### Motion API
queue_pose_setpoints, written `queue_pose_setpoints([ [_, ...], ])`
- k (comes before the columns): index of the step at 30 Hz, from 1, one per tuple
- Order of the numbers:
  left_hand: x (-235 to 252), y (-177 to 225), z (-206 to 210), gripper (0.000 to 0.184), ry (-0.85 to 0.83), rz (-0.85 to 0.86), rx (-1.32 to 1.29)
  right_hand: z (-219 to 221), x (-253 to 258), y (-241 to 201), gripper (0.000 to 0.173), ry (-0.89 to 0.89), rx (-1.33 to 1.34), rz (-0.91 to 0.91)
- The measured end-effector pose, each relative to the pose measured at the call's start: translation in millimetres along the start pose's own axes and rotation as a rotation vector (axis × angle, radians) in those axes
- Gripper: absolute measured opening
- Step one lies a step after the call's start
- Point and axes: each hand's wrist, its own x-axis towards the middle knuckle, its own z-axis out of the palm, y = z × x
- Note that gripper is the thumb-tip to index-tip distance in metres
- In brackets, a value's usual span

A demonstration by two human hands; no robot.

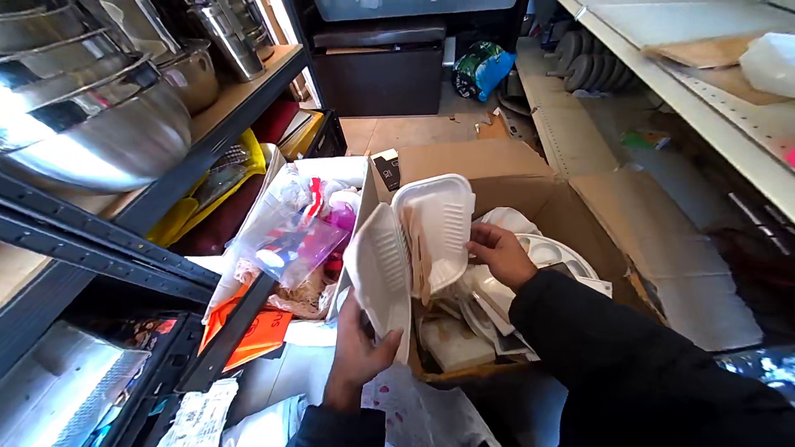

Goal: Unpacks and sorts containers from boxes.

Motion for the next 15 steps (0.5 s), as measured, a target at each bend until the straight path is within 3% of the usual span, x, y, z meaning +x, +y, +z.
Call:
queue_pose_setpoints([
  [1,4,-7,5,0.092,-0.025,0.026,0.042,-4,2,-3,0.025,0.066,-0.079,-0.066],
  [3,11,-16,12,0.067,-0.041,0.038,0.013,-13,5,-5,0.024,0.198,-0.216,-0.157],
  [7,19,-22,21,0.042,-0.076,0.093,-0.023,-27,9,-7,0.022,0.333,-0.213,-0.204],
  [15,21,-23,19,0.040,-0.053,0.078,0.015,-29,11,-6,0.023,0.365,-0.171,-0.324],
])
